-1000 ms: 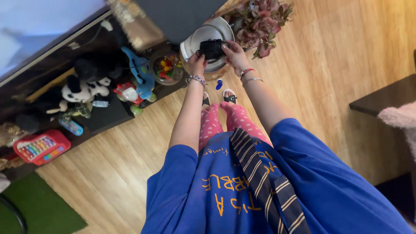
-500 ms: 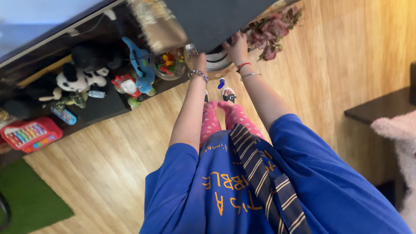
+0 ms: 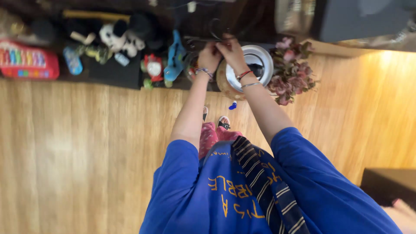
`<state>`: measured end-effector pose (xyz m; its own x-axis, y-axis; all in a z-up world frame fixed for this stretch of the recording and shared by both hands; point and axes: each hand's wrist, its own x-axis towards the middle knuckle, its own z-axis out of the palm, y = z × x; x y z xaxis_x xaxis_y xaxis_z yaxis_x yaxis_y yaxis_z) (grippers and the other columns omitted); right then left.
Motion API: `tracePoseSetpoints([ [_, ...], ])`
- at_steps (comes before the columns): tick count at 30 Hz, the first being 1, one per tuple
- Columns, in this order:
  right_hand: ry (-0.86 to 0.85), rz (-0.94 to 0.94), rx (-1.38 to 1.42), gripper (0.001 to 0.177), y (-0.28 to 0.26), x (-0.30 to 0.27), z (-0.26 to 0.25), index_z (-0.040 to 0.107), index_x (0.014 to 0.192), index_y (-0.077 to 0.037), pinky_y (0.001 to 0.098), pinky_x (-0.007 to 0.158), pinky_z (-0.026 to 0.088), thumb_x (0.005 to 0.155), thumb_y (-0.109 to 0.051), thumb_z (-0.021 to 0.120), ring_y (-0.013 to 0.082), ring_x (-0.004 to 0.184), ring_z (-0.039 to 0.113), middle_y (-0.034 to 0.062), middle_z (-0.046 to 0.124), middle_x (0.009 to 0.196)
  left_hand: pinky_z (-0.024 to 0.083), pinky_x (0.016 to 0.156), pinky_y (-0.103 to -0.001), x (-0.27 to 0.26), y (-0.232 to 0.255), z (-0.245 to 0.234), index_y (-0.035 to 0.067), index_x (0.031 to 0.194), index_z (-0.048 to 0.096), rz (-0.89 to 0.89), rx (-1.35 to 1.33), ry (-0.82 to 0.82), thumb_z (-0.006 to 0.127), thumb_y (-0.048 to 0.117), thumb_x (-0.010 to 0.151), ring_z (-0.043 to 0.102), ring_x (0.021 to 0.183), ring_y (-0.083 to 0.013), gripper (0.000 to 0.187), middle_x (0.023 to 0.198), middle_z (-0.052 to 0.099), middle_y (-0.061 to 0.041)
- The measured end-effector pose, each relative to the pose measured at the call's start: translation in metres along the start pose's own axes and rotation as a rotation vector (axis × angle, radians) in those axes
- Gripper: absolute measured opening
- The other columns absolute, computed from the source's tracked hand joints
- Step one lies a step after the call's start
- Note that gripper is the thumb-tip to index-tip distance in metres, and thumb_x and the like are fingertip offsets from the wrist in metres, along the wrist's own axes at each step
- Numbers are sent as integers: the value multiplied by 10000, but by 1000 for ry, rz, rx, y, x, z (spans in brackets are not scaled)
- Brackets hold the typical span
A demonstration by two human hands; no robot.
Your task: The person organizes various electronic accessories on a bed and a TV stand. They handle a pair of headphones, a laptop, a power adapter, and a cable, moving them between the bed and a drawer before placing the adapter and cable near a television.
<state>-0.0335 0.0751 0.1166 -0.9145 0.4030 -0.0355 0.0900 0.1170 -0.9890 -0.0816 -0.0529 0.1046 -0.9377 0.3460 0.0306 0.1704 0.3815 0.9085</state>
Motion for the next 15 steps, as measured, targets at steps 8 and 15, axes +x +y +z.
tracePoseSetpoints([
  [8,-239,238,237,243,-125,-75,14,616,1065,-35,310,859,551,1112,-241,496,166,964,696,94,707,1046,497,849,-482,-130,90,-102,70,1005,708,166,162,157,696,119,889,634,978,-385,127,970,715,-143],
  [15,-397,153,224,280,-221,-127,23,592,1022,-35,333,934,567,1127,-247,443,172,1060,674,90,702,1085,493,976,-452,-142,72,-134,32,1121,683,149,113,269,656,43,887,614,1128,-402,235,1198,688,-167],
])
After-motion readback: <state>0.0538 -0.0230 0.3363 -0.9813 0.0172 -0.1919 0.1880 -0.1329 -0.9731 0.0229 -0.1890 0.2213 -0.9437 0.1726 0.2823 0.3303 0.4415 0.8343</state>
